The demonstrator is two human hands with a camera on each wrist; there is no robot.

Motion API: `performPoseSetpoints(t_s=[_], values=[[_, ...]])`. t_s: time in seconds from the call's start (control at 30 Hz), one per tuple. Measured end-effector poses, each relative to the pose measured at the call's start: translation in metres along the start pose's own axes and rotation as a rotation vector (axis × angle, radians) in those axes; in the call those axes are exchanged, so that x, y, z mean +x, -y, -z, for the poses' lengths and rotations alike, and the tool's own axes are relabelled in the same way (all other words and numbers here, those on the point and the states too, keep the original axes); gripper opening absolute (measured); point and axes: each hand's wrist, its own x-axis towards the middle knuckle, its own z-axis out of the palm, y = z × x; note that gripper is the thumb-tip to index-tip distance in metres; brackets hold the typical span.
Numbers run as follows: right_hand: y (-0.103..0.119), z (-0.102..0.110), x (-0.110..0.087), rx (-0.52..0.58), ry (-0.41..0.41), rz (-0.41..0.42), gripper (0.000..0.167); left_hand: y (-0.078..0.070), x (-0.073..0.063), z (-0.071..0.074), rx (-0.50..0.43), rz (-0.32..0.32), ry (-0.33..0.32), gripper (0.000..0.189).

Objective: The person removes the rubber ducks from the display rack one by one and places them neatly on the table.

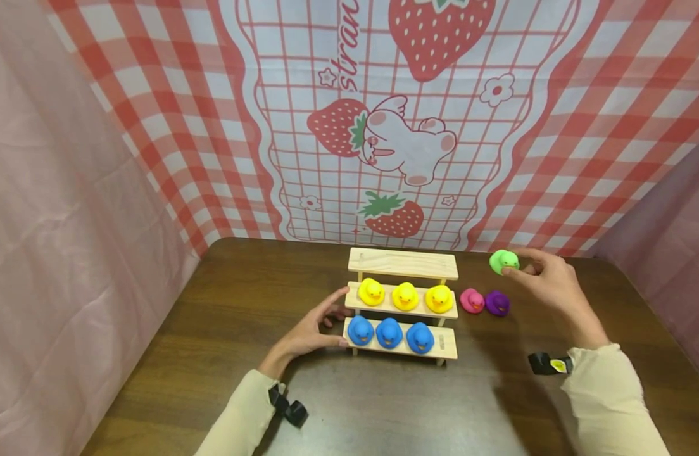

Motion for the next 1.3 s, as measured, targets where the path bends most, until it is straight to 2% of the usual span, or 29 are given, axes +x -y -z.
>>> performPoseSetpoints(t_s=[0.27,0.67,1.3], values=[[-0.024,0.002,-0.006,-0.042,-0.014,-0.008,0.051,0.001,0.000,0.000,-0.003,-0.001,0.000,0.098],[-0.053,-0.005,-0.014,-0.072,0.023,-0.025,0.053,0.001,0.000,0.000,-0.005,-0.002,0.004,0.098],[-0.084,-0.018,-0.025,-0.070,0.063,-0.073,0.054,0.003,0.000,0.000,0.002,-0.005,0.005,0.097]])
